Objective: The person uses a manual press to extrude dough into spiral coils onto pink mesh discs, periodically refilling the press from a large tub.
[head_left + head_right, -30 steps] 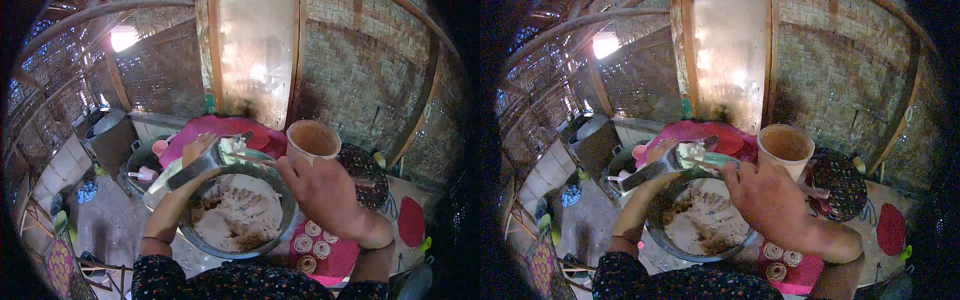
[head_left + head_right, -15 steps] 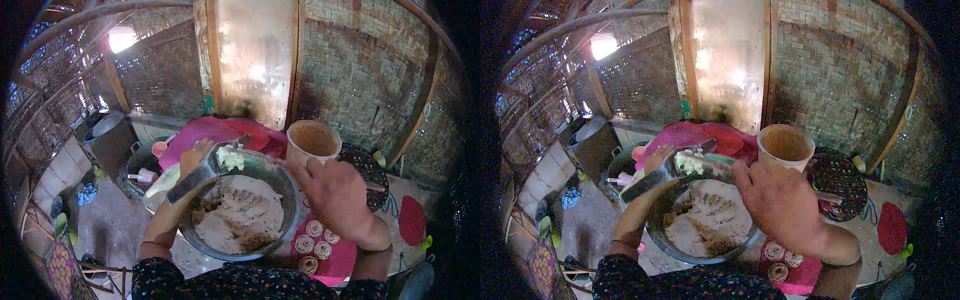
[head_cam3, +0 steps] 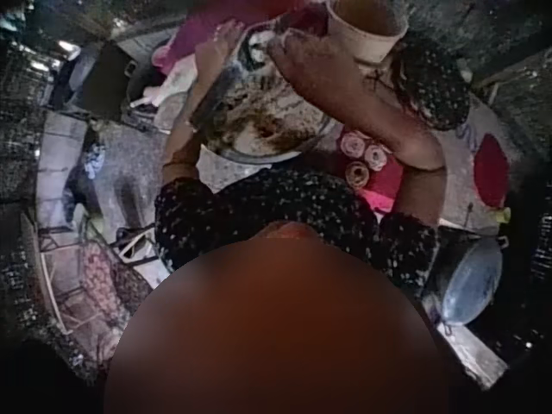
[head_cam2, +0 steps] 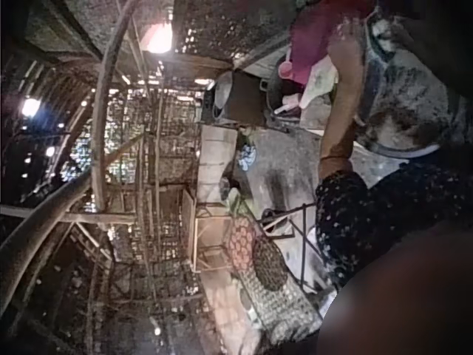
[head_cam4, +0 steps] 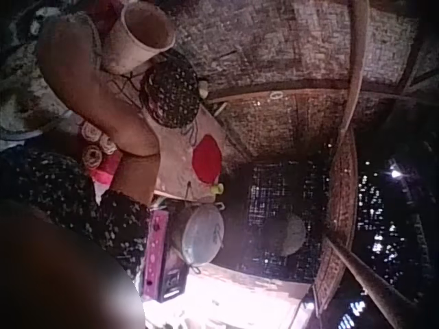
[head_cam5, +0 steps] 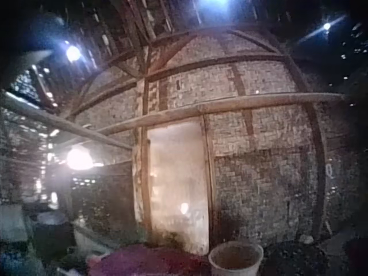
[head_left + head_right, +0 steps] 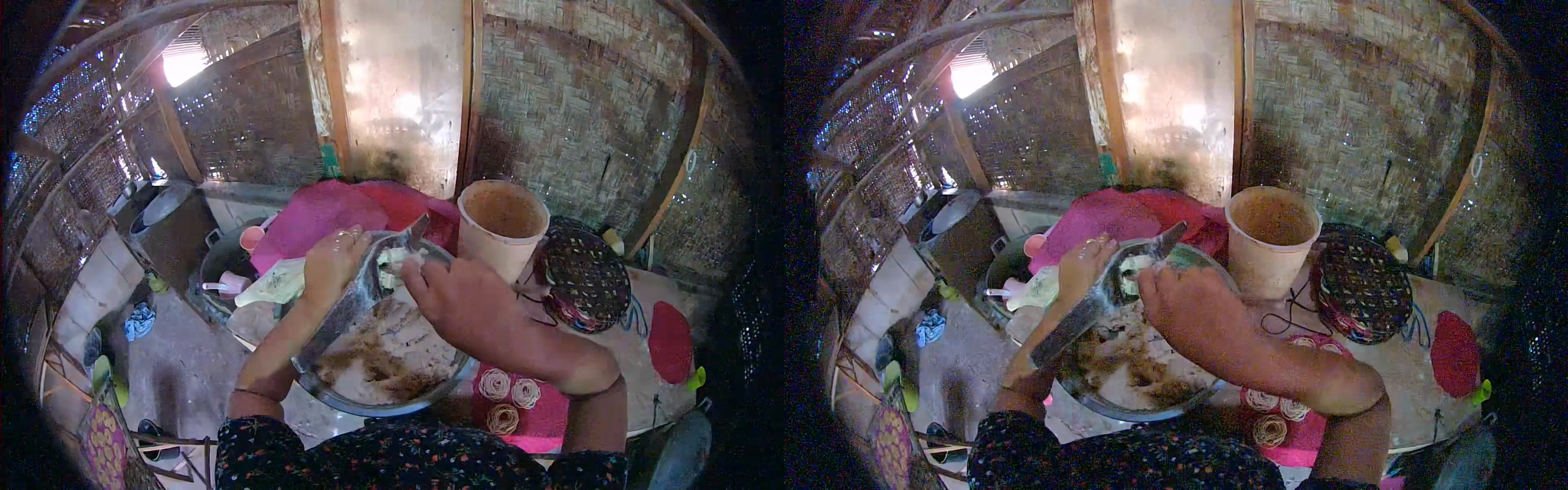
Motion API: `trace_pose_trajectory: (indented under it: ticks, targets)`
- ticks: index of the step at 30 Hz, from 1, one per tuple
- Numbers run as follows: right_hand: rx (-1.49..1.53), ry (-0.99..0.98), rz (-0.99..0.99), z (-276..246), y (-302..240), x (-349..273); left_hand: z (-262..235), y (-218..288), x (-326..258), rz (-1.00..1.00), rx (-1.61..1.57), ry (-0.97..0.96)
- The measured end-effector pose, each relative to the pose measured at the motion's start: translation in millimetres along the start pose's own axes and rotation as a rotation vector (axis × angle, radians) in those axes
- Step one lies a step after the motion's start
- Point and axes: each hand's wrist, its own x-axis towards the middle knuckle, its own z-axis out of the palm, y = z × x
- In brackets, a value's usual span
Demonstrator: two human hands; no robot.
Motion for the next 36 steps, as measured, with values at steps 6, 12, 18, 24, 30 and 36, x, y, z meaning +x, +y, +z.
trace_pose_trajectory:
  ticks: [6, 12, 18, 24, 30, 36]
  targets:
    - [0.224, 0.088, 0.138, -19, 20, -31, -7, -43, -11, -0.435, -0.738, 0.059]
    - [0.180, 0.061, 0.319, -10, 14, -24, -7, -39, 5, -0.286, 0.009, -0.022]
    - [0.105, 0.013, 0.085, -2, 11, -3, -11, 13, 13, -0.108, -0.046, -0.149]
    - [0.038, 0.080, 0.006, -10, 20, -33, -17, -23, -11, -0.031, -0.239, -0.001]
    - [0.146, 0.055, 0.144, -9, 21, -21, -9, -26, -16, -0.065, -0.196, -0.001]
    - [0.030, 0.040, -0.037, 9, 5, -12, 2, -20, -16, 0.000, -0.231, -0.104]
